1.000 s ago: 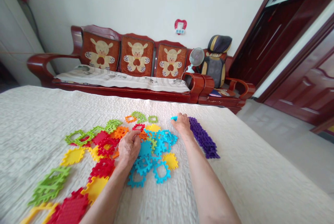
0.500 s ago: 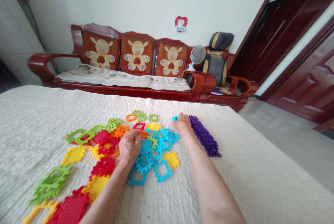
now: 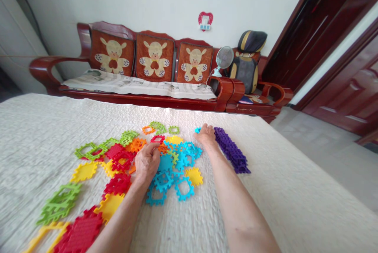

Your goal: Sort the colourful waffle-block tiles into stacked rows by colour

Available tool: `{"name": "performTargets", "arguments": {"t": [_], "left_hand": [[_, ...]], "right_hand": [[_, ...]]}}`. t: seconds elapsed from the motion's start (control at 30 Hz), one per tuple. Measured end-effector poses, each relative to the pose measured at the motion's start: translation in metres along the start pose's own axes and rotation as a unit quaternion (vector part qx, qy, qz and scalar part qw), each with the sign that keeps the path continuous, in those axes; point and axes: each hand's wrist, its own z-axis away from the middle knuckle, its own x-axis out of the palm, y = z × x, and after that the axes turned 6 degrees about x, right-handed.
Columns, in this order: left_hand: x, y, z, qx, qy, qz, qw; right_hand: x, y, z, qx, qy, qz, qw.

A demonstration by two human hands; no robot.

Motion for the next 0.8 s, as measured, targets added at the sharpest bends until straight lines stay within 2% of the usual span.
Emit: {"name": "performTargets", "arguments": {"t": [0.1, 0.13, 0.27, 0.37, 0.5, 0.67, 0.8], "left_hand": [[0.0, 0.0, 0.0, 0.002, -0.001, 0.003, 1.0], [0.0, 0.0, 0.0, 0.003, 0.0, 0.005, 1.0], [0.0, 0.0, -0.001, 0.005, -0.002, 0.011, 1.0], [0.0, 0.0, -0.001, 0.003, -0.005, 0.013, 1.0], [0.001, 0.0, 0.0, 0.007, -0.003, 0.008, 1.0], [0.001, -0.001, 0.0, 0.002, -0.003, -0.001, 1.0], [0.0, -0.002, 0.0, 0.008, -0.008, -0.007, 1.0]], "right_hand": [[-0.011, 0.003, 0.017, -0.061, 0.069, -0.033, 0.995], [-0.013, 0.005, 0.024, -0.092, 0.073, -0.05, 0.992], [-0.01, 0.02, 0.052, -0.159, 0.003, -0.088, 0.983], [0.001, 0.029, 0.064, -0.166, -0.004, -0.081, 0.983], [0.012, 0.032, 0.066, -0.159, 0.009, -0.067, 0.985], [0.013, 0.027, 0.063, -0.148, 0.002, -0.087, 0.985], [0.013, 0.026, 0.065, -0.15, 0.021, -0.099, 0.984]]}}
